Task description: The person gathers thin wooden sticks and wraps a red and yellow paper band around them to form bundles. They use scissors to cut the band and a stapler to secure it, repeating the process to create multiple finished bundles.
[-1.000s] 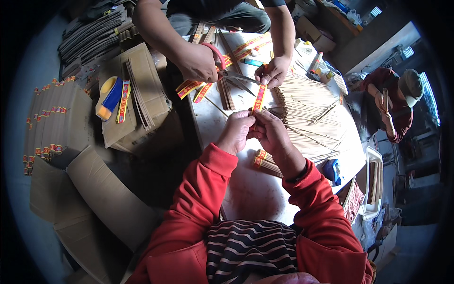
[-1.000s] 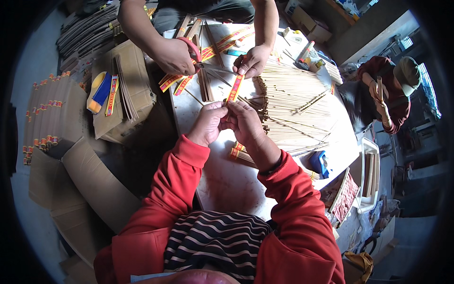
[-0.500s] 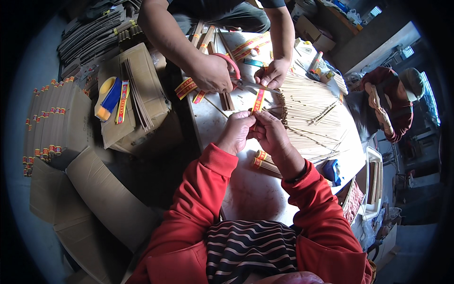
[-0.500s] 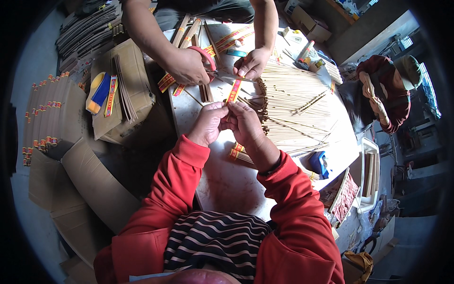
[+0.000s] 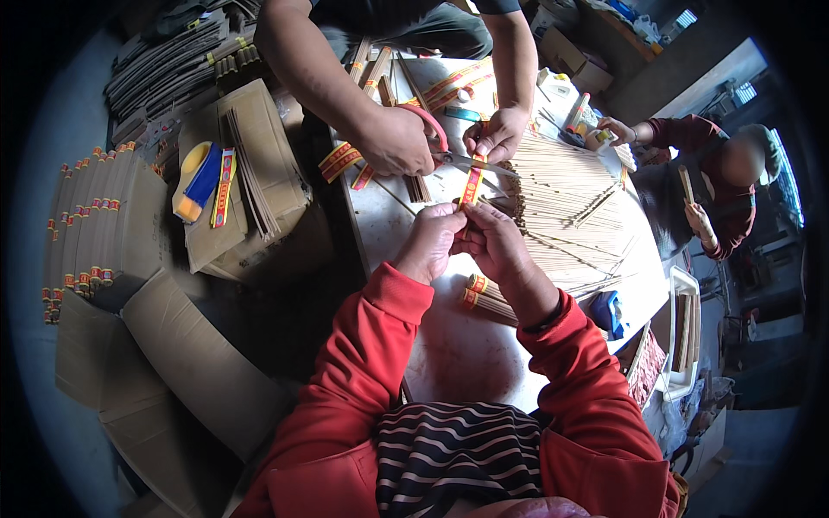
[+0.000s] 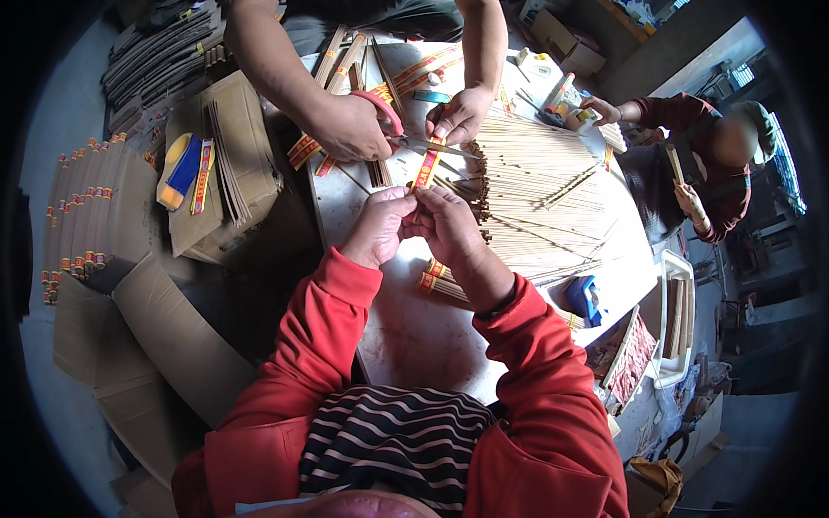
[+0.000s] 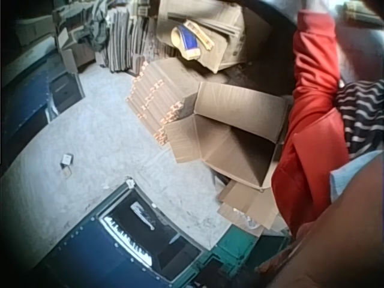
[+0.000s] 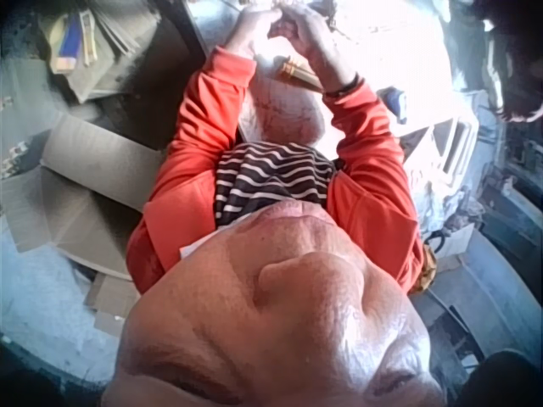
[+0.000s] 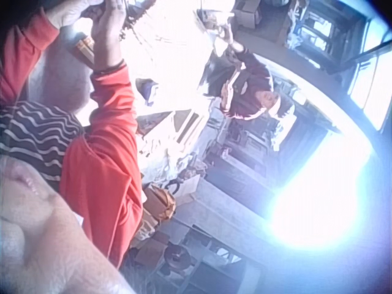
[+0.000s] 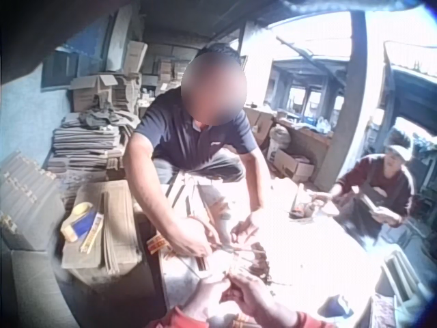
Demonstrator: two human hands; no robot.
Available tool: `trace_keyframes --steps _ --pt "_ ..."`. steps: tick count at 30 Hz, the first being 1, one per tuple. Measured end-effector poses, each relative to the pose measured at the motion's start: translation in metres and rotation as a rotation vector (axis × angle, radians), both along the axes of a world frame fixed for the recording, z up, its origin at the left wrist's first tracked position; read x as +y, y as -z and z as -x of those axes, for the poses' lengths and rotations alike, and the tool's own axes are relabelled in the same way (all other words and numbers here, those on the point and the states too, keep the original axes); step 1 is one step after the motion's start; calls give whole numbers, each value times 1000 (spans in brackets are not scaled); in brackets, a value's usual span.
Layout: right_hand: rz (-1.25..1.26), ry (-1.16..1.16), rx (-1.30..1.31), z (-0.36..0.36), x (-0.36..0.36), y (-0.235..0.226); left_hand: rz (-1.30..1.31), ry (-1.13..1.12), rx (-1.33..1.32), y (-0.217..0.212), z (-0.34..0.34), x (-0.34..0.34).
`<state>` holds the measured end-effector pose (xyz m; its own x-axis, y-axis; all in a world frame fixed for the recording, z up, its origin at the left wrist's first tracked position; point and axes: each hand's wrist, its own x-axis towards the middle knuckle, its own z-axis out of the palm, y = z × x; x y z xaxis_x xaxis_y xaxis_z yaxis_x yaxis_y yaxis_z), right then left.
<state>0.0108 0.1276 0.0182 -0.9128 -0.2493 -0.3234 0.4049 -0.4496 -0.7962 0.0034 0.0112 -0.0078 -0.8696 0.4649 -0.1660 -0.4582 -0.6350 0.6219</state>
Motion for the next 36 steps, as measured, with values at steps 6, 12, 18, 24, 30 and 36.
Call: trace_keyframes --steps 6,12,18,24,30,36 --pt "13 -20 0 0 1 0 -8 -46 -26 -2 -1 2" --pt "7 -23 -3 0 0 0 4 -54 -34 -6 -2 1" --pt "41 -27 10 2 1 1 21 -21 -13 -1 0 0" --pt "-8 -3 -12 1 1 2 8 -23 -22 -3 -2 -1" --pt "7 -23 -1 2 0 0 30 -31 -12 -2 0 0" --pt "-6 -16 -8 2 1 1 24 -19 -12 0 0 0"
